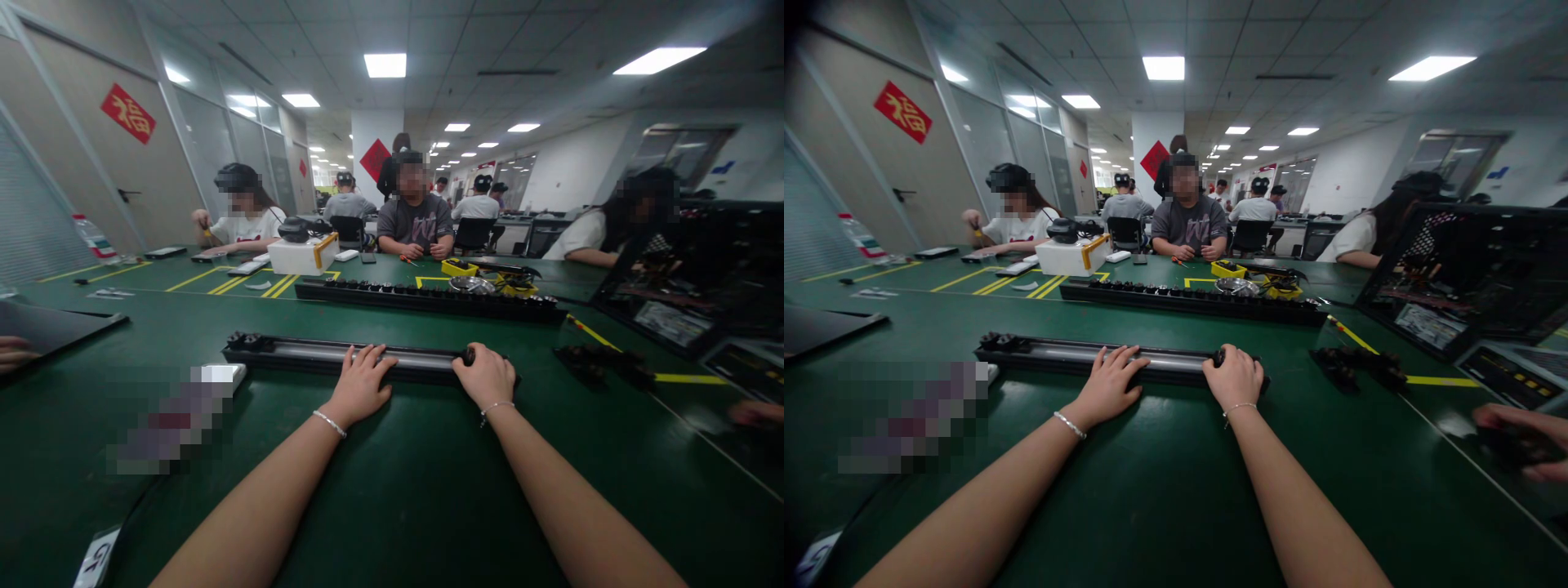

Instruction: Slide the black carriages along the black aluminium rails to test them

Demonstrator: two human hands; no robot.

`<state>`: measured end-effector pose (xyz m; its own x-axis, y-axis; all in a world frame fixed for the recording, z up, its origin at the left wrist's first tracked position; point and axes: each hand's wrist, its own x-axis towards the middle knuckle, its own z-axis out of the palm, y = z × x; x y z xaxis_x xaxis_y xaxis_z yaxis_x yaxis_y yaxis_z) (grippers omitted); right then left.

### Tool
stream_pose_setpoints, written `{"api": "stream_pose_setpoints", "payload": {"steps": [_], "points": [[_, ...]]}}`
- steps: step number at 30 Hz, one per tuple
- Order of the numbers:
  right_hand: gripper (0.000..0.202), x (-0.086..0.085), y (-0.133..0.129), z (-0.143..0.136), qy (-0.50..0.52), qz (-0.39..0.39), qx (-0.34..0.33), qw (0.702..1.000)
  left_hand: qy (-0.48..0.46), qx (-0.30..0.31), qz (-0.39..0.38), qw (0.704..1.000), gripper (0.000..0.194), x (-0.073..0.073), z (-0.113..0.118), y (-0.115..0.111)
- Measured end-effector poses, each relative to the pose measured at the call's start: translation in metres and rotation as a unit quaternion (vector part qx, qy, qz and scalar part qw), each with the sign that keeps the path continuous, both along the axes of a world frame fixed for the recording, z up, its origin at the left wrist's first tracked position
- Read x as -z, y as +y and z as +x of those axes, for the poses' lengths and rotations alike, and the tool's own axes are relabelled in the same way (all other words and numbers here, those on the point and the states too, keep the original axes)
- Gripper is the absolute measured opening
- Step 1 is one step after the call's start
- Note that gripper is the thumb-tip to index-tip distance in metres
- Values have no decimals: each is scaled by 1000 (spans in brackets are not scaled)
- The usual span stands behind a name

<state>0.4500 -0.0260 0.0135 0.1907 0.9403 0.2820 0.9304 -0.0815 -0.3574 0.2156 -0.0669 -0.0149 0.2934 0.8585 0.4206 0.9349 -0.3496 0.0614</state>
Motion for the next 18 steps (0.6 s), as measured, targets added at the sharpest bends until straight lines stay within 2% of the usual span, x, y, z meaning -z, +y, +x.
{"api": "stream_pose_setpoints", "payload": {"steps": [18], "points": [[43, 7, 0, 3, 11, 29, 6, 1000, 3, 2, -2, 1000, 48, 0, -1, 0]]}}
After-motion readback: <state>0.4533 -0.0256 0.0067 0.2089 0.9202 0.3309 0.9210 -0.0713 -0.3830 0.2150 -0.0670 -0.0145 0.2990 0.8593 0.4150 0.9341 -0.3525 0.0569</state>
